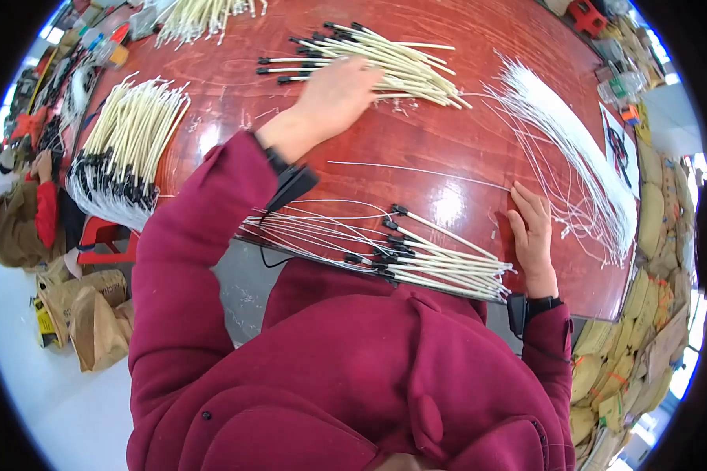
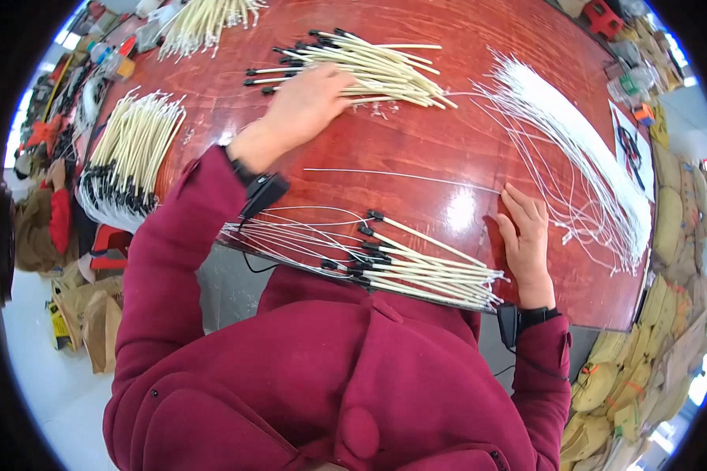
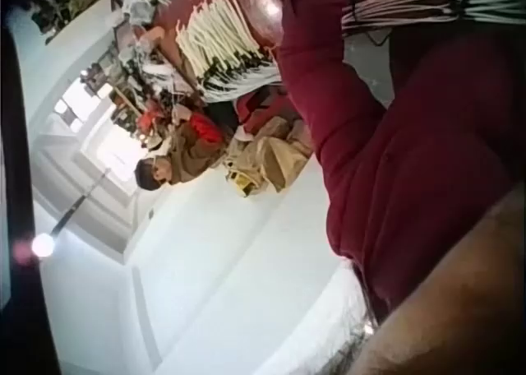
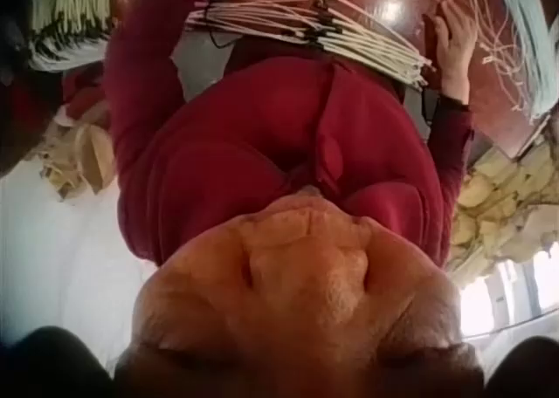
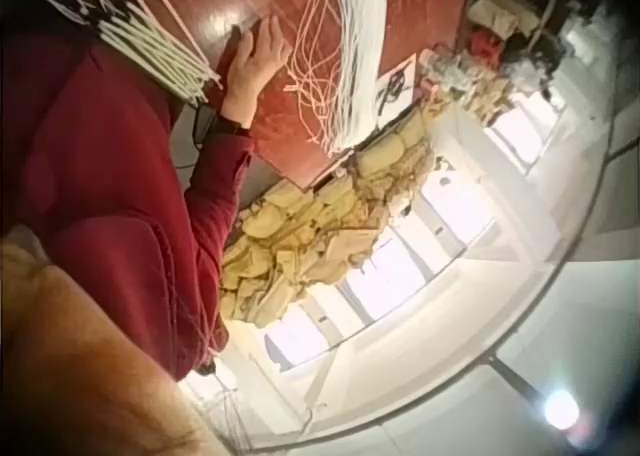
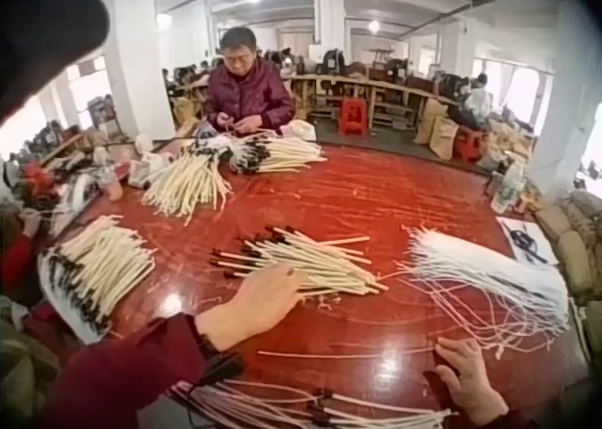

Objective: Assembling wiring harnesses by sliding protective white sleeves onto individual wires and connectors.

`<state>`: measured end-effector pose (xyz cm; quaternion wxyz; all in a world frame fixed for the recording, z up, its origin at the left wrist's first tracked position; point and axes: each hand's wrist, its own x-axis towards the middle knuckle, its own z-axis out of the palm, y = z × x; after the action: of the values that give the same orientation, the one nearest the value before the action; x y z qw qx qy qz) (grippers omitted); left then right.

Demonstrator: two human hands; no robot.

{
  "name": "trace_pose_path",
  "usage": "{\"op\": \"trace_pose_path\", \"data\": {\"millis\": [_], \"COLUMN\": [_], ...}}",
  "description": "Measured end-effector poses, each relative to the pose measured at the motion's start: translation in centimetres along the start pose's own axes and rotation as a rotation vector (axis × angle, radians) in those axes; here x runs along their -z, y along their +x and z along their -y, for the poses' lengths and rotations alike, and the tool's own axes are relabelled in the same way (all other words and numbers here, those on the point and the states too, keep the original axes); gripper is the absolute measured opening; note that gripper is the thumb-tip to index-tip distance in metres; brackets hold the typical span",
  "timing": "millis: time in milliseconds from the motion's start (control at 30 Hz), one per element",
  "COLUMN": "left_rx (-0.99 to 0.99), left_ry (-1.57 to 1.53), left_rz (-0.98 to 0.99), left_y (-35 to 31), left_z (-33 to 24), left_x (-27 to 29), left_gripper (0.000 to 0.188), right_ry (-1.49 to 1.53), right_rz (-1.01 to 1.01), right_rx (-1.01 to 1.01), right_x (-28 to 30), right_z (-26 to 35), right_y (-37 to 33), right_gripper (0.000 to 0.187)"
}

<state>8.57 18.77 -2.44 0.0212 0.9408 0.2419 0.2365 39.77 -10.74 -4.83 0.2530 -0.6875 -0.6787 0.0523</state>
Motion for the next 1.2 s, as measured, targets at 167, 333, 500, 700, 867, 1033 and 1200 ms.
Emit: {"op": "trace_pose_path", "data": {"millis": [167,333,500,700,867,1033,1200], "left_rx": [-0.144,-0.221,-0.312,0.044,0.279,0.305,0.297], "left_ry": [0.092,0.108,0.004,-0.193,-0.304,-0.349,-0.33], "left_rz": [0.032,0.011,-0.167,-0.084,0.0,0.028,0.035], "left_y": [1.8,2.4,0.8,-8.3,-14.8,-16.1,-15.6], "left_z": [3.0,3.5,2.9,0.3,-0.5,-1.7,-2.4], "left_x": [-3.0,-2.5,0.9,4.8,5.0,5.0,5.0], "left_gripper": [0.013,0.013,0.013,0.017,0.015,0.016,0.016], "right_ry": [-0.006,0.049,0.053,0.064,0.074,0.076,0.073], "right_rz": [0.013,-0.036,-0.057,-0.067,-0.071,-0.079,-0.074], "right_rx": [-0.016,-0.028,-0.027,-0.03,-0.028,-0.042,-0.052], "right_x": [-0.3,-1.1,-1.7,-1.7,-1.8,-2.3,-2.5], "right_z": [1.5,1.1,1.0,0.6,0.8,1.4,1.8], "right_y": [0.2,0.3,0.0,-0.3,-0.3,-0.5,-0.6], "right_gripper": [0.037,0.034,0.032,0.032,0.031,0.031,0.031]}}
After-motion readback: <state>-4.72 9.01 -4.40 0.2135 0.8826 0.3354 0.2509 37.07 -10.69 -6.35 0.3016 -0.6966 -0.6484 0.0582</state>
